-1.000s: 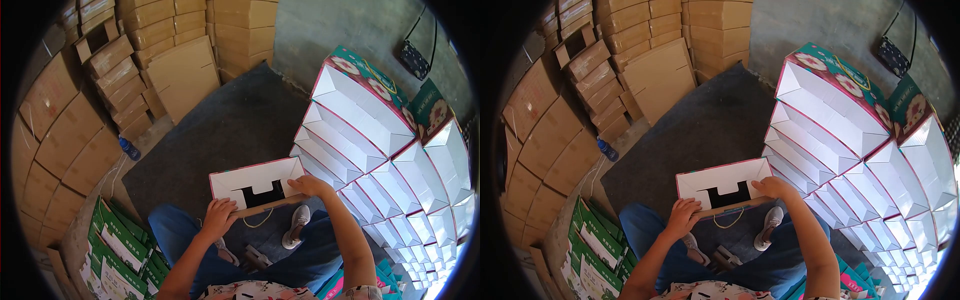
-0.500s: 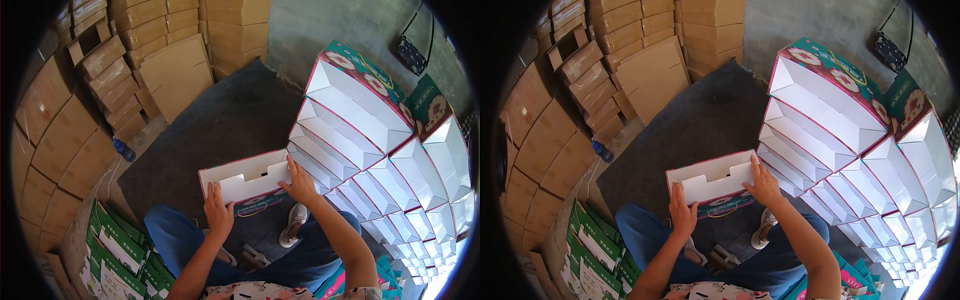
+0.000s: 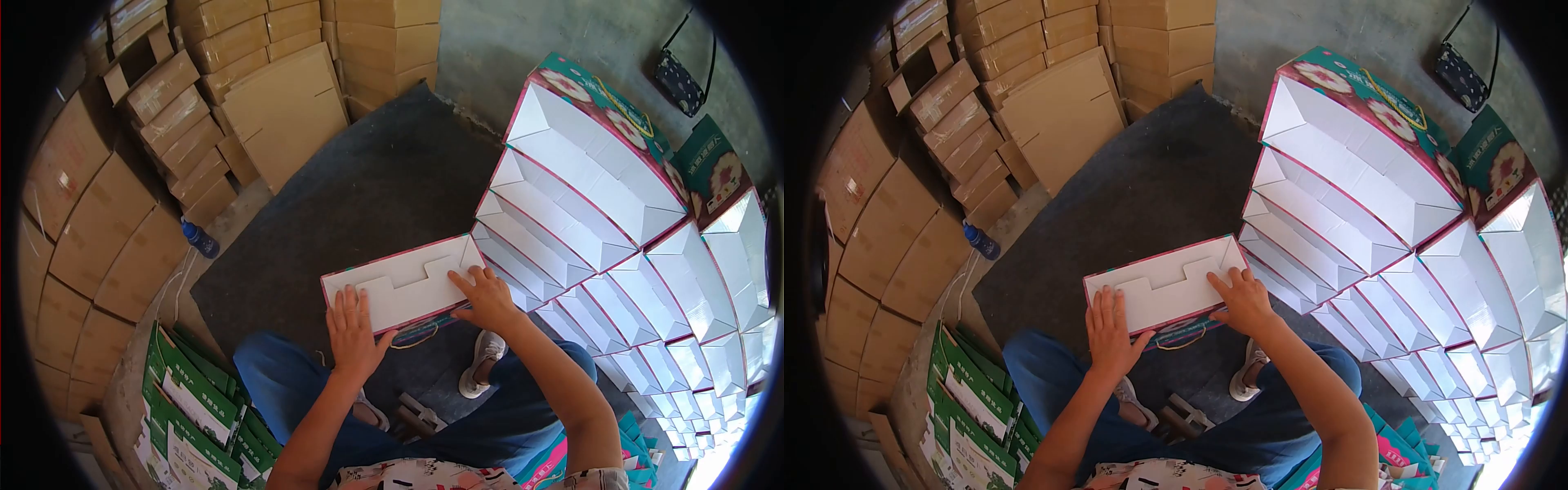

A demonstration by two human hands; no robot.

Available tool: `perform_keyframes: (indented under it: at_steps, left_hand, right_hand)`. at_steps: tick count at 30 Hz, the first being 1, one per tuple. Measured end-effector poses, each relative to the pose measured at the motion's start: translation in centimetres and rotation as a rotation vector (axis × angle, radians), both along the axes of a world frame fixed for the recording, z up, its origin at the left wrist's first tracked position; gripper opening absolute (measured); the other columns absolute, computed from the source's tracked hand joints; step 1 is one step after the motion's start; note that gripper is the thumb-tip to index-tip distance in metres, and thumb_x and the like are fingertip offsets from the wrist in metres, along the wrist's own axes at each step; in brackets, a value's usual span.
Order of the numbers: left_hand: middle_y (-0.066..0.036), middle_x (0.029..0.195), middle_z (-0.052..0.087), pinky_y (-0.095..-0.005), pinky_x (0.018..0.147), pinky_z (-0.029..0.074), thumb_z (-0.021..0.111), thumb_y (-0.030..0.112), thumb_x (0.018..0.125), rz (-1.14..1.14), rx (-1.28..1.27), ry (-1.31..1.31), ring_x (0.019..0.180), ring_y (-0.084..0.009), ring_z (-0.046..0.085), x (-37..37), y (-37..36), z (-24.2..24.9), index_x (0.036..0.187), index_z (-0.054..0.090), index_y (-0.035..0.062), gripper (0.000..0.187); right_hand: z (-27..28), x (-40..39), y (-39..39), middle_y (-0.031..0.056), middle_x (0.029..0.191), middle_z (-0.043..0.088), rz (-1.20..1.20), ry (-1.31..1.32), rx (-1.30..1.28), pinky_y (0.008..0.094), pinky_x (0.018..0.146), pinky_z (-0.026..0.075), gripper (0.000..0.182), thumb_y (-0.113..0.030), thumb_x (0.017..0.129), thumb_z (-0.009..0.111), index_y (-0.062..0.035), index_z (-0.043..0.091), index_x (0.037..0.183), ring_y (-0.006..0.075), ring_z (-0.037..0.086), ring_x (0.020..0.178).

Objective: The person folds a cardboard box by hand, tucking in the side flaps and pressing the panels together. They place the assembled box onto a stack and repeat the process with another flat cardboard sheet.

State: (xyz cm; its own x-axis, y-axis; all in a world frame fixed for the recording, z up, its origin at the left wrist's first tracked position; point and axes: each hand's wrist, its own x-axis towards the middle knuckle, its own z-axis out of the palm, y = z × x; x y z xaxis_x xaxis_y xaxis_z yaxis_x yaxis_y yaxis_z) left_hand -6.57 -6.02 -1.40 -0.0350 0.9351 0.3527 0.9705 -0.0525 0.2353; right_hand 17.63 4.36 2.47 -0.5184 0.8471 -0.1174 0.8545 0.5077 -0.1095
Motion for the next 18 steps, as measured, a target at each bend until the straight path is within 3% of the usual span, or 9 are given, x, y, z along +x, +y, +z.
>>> perform_keyframes:
  at_steps: [3, 5, 8, 15, 18]
  left_hand:
    - [-0.022, 0.138, 0.037, -0.0504, 0.106, 0.024, 0.068, 0.04, 0.076, -0.191, -0.075, 0.042, 0.13, -0.0356, 0.033, 0.5, 0.8, -1.7, 0.131, 0.043, -0.0024, 0.075]
    - [-0.02, 0.138, 0.039, -0.049, 0.106, 0.026, 0.066, 0.036, 0.078, -0.185, -0.076, 0.046, 0.129, -0.0348, 0.034, 0.9, 1.0, -2.6, 0.131, 0.044, -0.0018, 0.068]
    - [-0.02, 0.136, 0.041, -0.0461, 0.106, 0.028, 0.064, 0.032, 0.081, -0.199, -0.102, 0.042, 0.128, -0.0346, 0.037, 0.7, 1.3, -3.0, 0.13, 0.045, -0.0015, 0.062]
    - [-0.02, 0.129, 0.048, -0.0423, 0.103, 0.033, 0.063, 0.031, 0.083, -0.283, -0.222, -0.063, 0.122, -0.033, 0.042, -0.2, 1.6, -3.2, 0.125, 0.048, -0.0017, 0.055]
    - [-0.02, 0.126, 0.049, -0.0423, 0.101, 0.034, 0.063, 0.032, 0.082, -0.275, -0.156, -0.013, 0.12, -0.0329, 0.043, -0.2, 1.5, -3.4, 0.125, 0.048, -0.0017, 0.057]
  right_hand:
    - [-1.0, -0.3, 0.6, 0.0162, 0.133, 0.041, 0.139, 0.014, 0.129, 0.0419, 0.096, 0.042, 0.076, -0.036, 0.067, 0.077, -0.0087, 0.046, 0.13, 0.0326, 0.043, 0.121]
    - [-2.4, -0.2, 1.4, 0.0141, 0.135, 0.042, 0.269, 0.007, 0.16, 0.0402, 0.098, 0.041, 0.073, -0.033, 0.068, 0.076, -0.0037, 0.046, 0.128, 0.0318, 0.044, 0.121]
    - [-2.5, -0.4, 1.7, 0.0139, 0.132, 0.044, 0.265, 0.031, 0.122, 0.0379, 0.097, 0.041, 0.07, -0.03, 0.069, 0.075, 0.0027, 0.047, 0.123, 0.0283, 0.043, 0.122]
    - [-2.7, -0.2, 3.1, 0.0115, 0.117, 0.054, 0.298, 0.0, -0.083, 0.0373, 0.092, 0.044, 0.058, -0.031, 0.069, 0.075, 0.0012, 0.054, 0.113, 0.0277, 0.05, 0.112]
    - [-2.6, -0.3, 3.1, 0.0117, 0.111, 0.056, 0.307, 0.037, -0.069, 0.0381, 0.089, 0.045, 0.051, -0.031, 0.07, 0.074, 0.0, 0.058, 0.107, 0.0288, 0.052, 0.107]
